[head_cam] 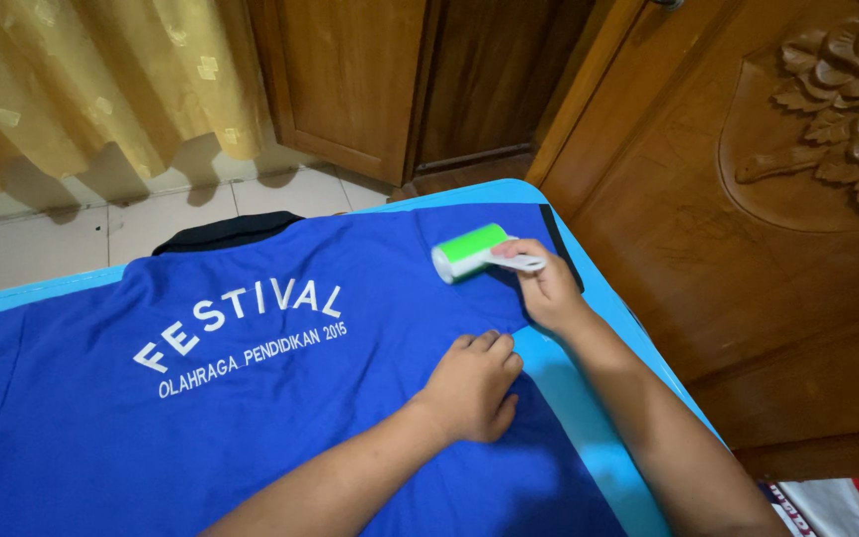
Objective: The person uses a lint roller to clean a folded white and red t-shirt on a blue table, then places it in a wooden wardrobe. They then retrieve a blue t-shirt, lay it flat on the table, and roll the lint roller over its surface to remove lint.
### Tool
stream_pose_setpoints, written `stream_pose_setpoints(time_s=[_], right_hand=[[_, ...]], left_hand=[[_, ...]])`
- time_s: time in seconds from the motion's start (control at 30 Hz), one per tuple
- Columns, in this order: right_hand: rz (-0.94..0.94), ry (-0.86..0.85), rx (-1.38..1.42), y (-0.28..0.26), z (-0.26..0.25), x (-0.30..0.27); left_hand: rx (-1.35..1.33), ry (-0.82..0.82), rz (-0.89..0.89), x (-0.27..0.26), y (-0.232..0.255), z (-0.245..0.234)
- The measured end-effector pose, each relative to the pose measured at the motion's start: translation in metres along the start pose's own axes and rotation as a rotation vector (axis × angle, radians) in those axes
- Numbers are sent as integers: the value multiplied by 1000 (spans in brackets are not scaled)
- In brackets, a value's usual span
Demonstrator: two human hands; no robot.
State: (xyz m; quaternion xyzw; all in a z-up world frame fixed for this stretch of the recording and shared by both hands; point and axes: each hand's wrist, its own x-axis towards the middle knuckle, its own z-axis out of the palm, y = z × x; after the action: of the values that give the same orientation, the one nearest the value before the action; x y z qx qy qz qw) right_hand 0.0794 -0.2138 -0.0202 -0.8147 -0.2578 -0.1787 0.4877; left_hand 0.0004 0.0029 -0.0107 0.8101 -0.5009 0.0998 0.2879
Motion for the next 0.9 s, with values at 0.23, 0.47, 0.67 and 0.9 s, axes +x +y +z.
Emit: stream_pose_setpoints(time_s=[0.23,0.47,0.67,0.9], right_hand=[[5,-11,-43,5,7,-2],[70,-10,-91,7,2,-7],[9,-31,-124,9,12,-6],[-105,60,-77,-15,10,2]], left_hand=[[0,-25,-12,1,0,1],[2,-6,-4,0,0,0],[0,-14,-8,0,0,2],[10,-28,-4,-4,1,2]])
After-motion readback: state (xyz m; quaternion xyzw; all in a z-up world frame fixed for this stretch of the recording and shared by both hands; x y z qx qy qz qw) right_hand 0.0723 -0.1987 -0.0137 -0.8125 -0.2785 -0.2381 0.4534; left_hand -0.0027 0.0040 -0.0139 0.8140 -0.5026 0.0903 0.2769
